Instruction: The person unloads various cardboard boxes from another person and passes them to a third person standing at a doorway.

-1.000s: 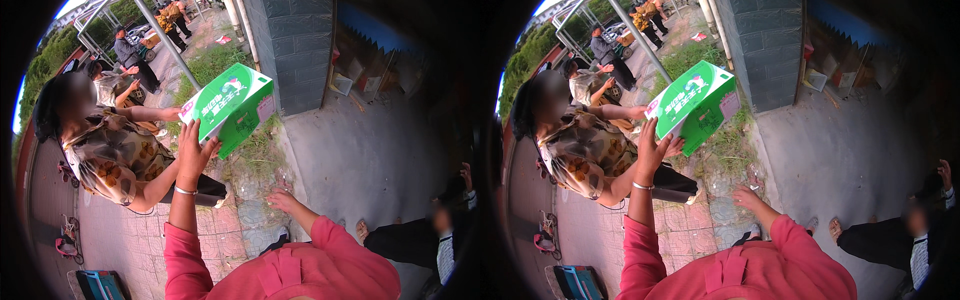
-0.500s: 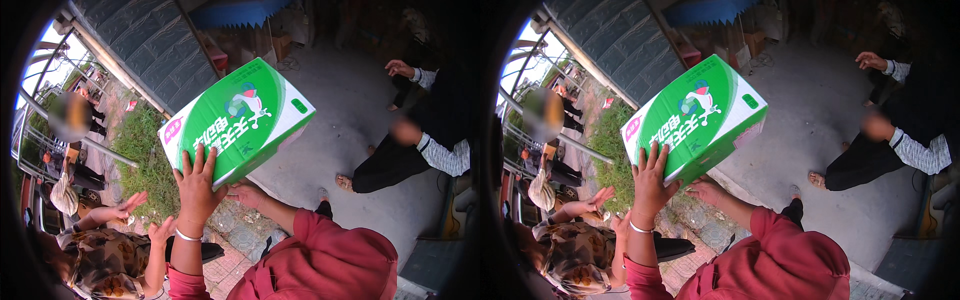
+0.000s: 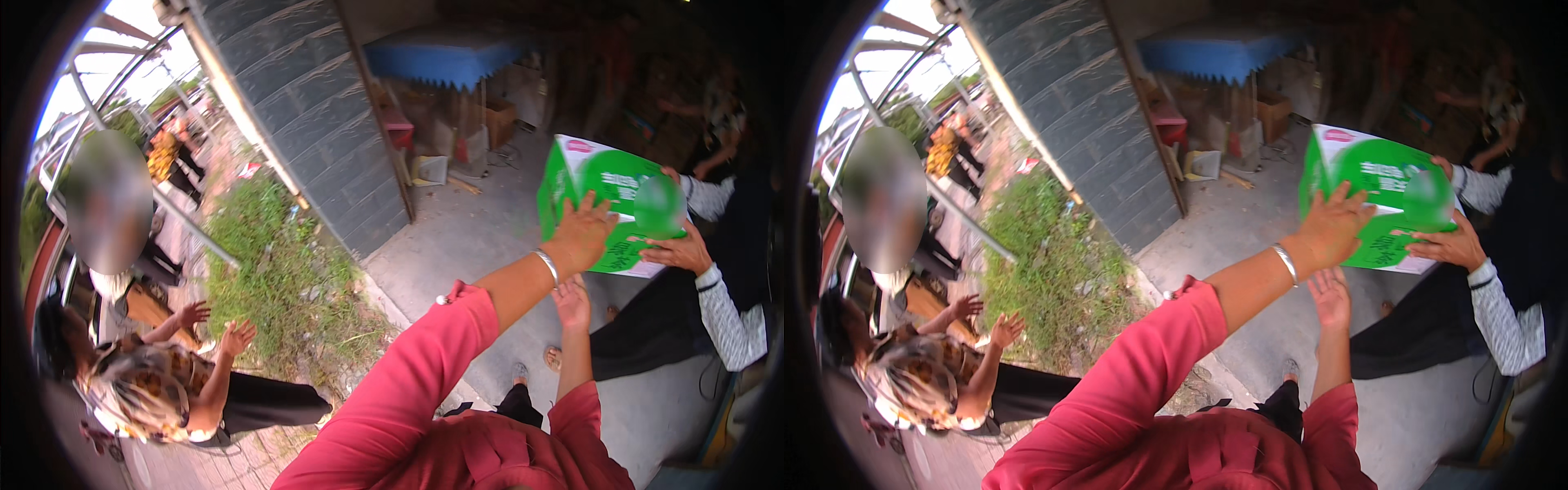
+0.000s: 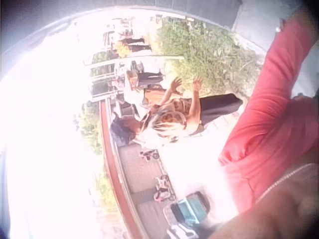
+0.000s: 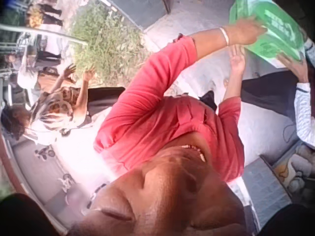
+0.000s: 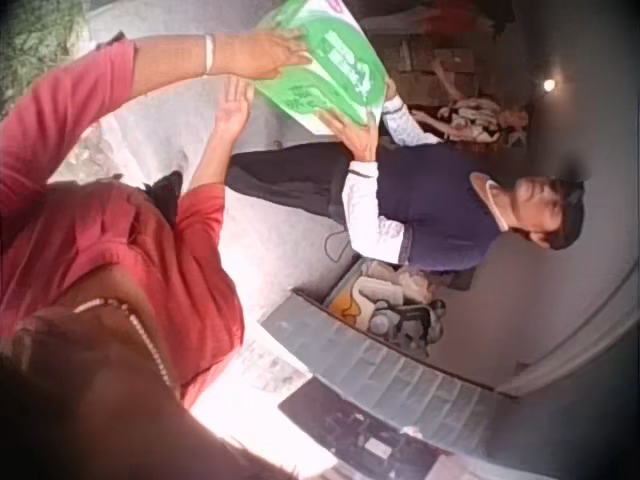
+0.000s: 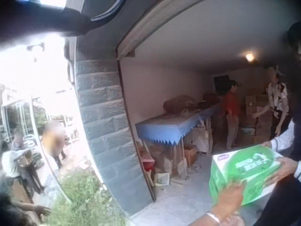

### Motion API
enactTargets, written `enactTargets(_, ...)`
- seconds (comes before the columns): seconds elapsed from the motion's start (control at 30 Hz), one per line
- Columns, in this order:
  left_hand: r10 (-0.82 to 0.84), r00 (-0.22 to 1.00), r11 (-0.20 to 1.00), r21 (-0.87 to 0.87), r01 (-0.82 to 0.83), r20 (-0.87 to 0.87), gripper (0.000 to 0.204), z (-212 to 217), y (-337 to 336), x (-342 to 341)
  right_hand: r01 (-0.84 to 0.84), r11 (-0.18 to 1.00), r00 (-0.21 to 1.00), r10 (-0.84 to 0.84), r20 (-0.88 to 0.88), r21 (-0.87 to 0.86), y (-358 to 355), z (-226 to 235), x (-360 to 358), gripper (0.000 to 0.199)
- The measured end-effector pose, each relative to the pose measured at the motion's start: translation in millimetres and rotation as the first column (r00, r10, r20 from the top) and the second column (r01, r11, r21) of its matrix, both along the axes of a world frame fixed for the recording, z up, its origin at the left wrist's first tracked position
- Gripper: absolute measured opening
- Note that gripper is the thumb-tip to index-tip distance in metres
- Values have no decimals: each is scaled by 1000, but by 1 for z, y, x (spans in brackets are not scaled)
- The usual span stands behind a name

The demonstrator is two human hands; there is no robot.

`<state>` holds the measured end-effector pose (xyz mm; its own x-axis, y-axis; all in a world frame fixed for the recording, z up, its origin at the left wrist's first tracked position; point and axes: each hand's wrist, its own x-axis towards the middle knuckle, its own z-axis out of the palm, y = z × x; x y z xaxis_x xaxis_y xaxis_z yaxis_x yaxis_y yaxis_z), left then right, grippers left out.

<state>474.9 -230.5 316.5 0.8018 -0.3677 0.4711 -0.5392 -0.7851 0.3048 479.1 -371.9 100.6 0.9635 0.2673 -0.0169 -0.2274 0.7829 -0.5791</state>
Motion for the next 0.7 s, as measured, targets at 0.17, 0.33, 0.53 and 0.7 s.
enactTargets(0.17, 31, 978, 958, -285, 29, 204, 68, -1, 49, -92, -222, 970, 975, 220, -30, -101, 42, 59, -3, 52)
enactTargets(0.33, 325, 895, 885, -234, -402, -306, 68, -162, 160, -197, -533, 771, 845, 459, -275, -348, 122, -39, -76, 47)
enactTargets(0.53, 667, 398, 396, -154, -905, -629, 63, -334, 240, -456, -883, 282, 457, 704, -544, -376, 186, -105, -207, 41)
enactTargets(0.7, 653, -32, -143, -82, -986, -757, 66, -356, 220, -585, -898, 103, 355, 742, -568, -427, 214, -128, -237, 37)
